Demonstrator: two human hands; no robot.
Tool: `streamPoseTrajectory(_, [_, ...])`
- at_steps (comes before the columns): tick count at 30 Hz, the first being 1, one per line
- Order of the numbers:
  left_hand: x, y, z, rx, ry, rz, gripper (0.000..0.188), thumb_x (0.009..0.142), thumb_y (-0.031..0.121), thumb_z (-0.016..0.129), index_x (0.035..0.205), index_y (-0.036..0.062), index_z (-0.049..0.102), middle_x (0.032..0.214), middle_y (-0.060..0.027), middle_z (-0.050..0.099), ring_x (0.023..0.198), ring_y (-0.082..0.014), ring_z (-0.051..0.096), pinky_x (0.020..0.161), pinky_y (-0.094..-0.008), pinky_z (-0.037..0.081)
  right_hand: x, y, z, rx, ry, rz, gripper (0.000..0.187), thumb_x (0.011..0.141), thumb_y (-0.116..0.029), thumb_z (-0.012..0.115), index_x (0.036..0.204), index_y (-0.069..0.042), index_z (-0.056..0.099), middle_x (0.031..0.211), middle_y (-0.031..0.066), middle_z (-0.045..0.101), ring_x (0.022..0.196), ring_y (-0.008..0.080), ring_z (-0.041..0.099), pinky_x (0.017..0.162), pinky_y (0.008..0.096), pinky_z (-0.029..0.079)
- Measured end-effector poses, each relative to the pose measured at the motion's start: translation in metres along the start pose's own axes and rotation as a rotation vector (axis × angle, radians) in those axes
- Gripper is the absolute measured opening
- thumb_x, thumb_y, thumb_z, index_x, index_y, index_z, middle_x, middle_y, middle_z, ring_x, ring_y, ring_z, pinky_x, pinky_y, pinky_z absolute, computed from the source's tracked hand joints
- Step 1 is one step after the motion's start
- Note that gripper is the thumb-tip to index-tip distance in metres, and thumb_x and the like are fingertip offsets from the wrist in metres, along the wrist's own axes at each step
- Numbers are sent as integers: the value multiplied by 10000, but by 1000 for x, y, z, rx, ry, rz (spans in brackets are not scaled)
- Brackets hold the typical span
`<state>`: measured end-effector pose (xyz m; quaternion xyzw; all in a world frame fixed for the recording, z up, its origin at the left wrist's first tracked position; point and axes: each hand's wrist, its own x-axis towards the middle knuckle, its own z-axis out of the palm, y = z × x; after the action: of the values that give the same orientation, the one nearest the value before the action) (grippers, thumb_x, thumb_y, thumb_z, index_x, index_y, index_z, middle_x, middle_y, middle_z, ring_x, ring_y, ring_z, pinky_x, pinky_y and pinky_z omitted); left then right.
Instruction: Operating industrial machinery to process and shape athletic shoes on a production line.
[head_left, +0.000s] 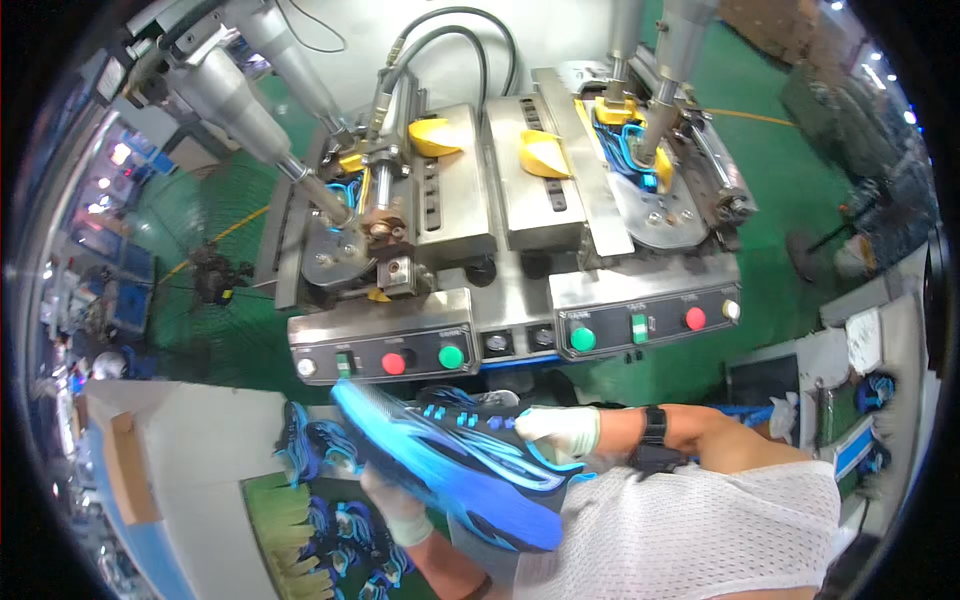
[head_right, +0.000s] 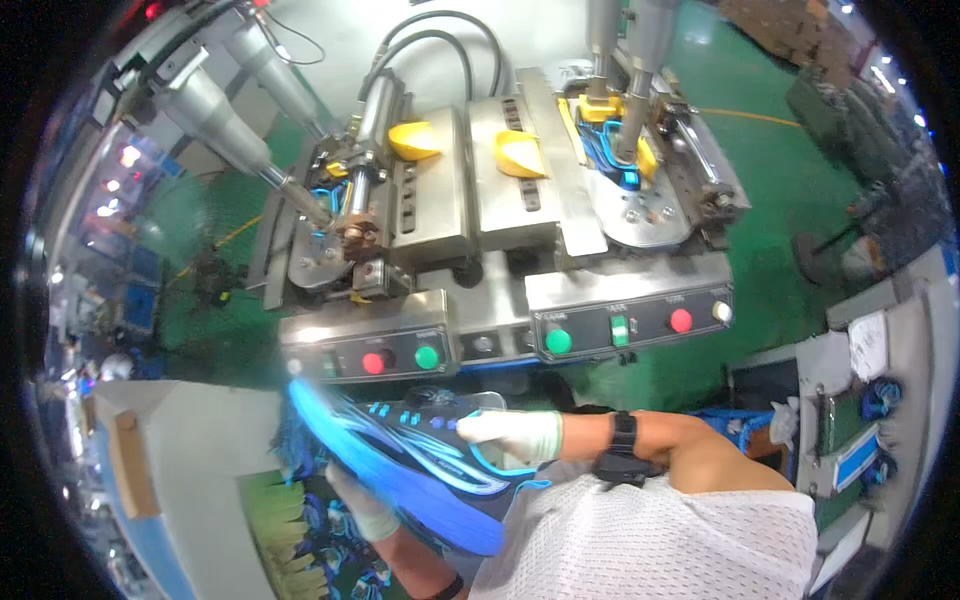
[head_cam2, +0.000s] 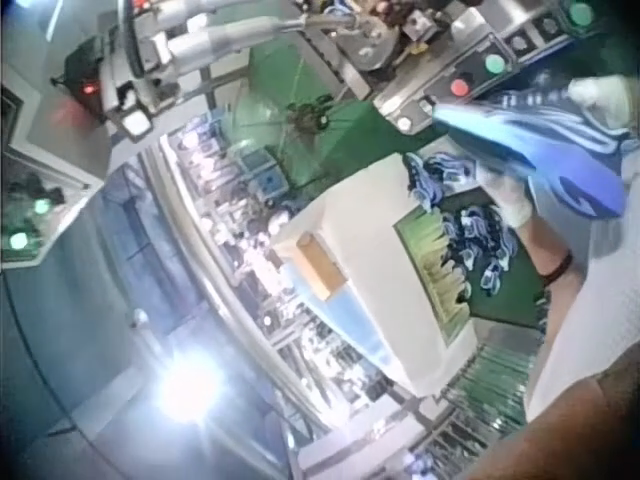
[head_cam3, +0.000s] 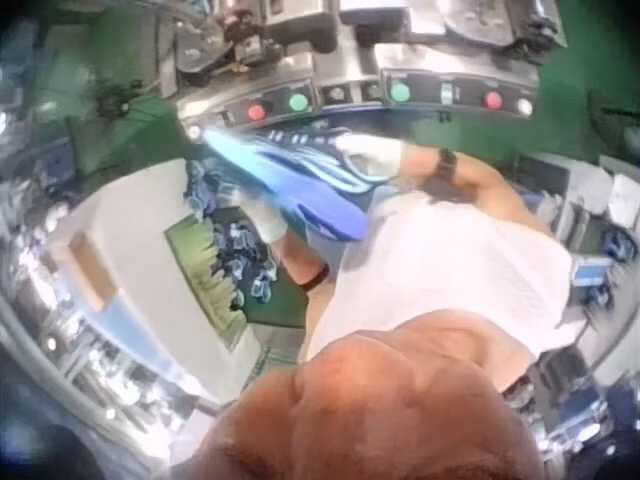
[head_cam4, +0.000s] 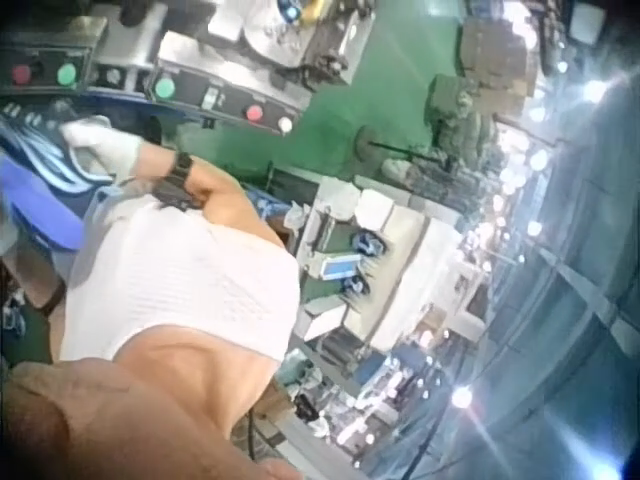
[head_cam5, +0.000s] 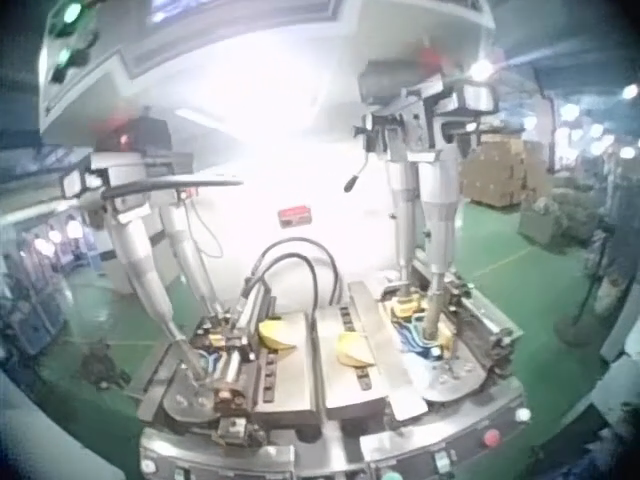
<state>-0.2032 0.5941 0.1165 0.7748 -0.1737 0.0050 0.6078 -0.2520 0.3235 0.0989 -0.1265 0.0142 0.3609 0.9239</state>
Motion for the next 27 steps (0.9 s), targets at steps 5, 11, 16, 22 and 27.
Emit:
streamPoseTrajectory(5, [60, 22, 72, -255, 232, -142, 438, 1006, 135, 577, 1378, -81, 496, 1248, -219, 643, 1145, -303, 647, 1022, -407, 510, -57, -84, -36, -438, 320, -249, 442, 877, -144, 759, 1248, -40, 542, 1032, 35, 668, 965, 124, 631, 848, 294, 506])
streamPoseTrajectory(11, [78, 13, 77, -198, 328, -241, 484, 1036, 213, 545, 1385, -110, 453, 1262, -244, 623, 1148, -328, 645, 1002, -411, 526, -92, -120, -40, -283, 161, -445, 938, 742, -290, 873, 1504, -44, 384, 1420, 130, 541, 1260, 266, 567, 1058, 434, 479])
streamPoseTrajectory(16, [91, 9, 77, -160, 301, -247, 459, 1037, 177, 533, 1386, -111, 453, 1280, -245, 616, 1150, -317, 645, 996, -392, 529, -78, -114, -30, -163, 237, -638, 962, 748, -482, 850, 1480, -39, 410, 1377, 144, 578, 1225, 282, 600, 1032, 460, 507])
streamPoseTrajectory(22, [68, 1, 72, -114, 296, -343, 411, 1027, 122, 534, 1370, -100, 491, 1264, -236, 634, 1135, -297, 658, 987, -367, 526, -64, -103, -49, -110, 191, -573, 852, 798, -389, 820, 1462, -24, 431, 1372, 121, 593, 1218, 287, 609, 1054, 445, 501])
streamPoseTrajectory(27, [41, -19, 65, -202, 333, -431, 384, 1012, 40, 529, 1373, -85, 496, 1273, -209, 634, 1155, -274, 648, 1014, -356, 515, -61, -81, -57, -76, 199, -566, 721, 792, -241, 844, 1393, -8, 521, 1294, 124, 647, 1138, 269, 655, 997, 418, 538])
